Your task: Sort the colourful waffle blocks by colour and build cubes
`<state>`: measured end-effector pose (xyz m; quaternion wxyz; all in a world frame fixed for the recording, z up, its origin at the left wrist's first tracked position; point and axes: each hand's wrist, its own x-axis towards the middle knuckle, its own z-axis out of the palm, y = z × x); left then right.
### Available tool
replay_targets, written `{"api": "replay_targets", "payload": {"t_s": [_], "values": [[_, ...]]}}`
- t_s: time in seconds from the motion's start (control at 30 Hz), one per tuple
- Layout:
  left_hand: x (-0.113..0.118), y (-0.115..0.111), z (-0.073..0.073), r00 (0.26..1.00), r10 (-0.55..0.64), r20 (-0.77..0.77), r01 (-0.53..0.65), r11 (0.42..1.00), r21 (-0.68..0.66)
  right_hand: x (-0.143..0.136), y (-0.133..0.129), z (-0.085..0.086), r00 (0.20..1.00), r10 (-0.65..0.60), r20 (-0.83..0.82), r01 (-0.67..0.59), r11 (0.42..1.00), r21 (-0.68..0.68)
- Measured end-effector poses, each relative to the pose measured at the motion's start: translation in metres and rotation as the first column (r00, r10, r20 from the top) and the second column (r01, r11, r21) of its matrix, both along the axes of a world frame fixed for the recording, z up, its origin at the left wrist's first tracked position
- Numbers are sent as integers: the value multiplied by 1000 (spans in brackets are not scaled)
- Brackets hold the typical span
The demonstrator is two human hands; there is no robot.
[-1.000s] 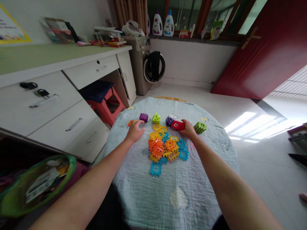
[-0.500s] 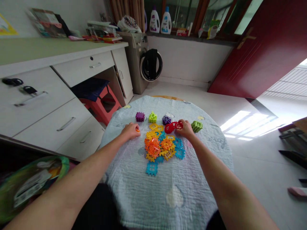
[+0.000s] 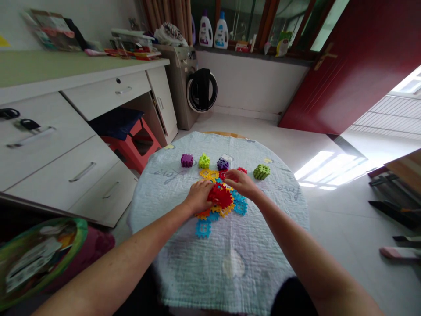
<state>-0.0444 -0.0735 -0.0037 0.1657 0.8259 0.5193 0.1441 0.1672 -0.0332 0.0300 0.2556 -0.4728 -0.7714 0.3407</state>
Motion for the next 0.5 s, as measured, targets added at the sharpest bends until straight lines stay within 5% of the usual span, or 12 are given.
{"api": "replay_targets", "payload": {"t_s": [0.1, 0.23, 0.4, 0.5], "values": [[-10, 1, -5, 999, 33, 31, -33, 999, 15, -3, 22, -16, 938, -190, 291, 161, 980, 120], [-28, 8, -3, 996, 24, 88, -23, 1000, -21, -13, 36, -33, 815, -252, 522, 205, 968, 147], [-55, 36, 13, 991, -51, 126, 71, 985, -156, -18, 28, -42, 793, -301, 529, 253, 954, 163], [-71, 69, 21, 993, 84, 87, -82, 996, -34, -7, 22, -41, 846, -291, 447, 244, 957, 160]]}}
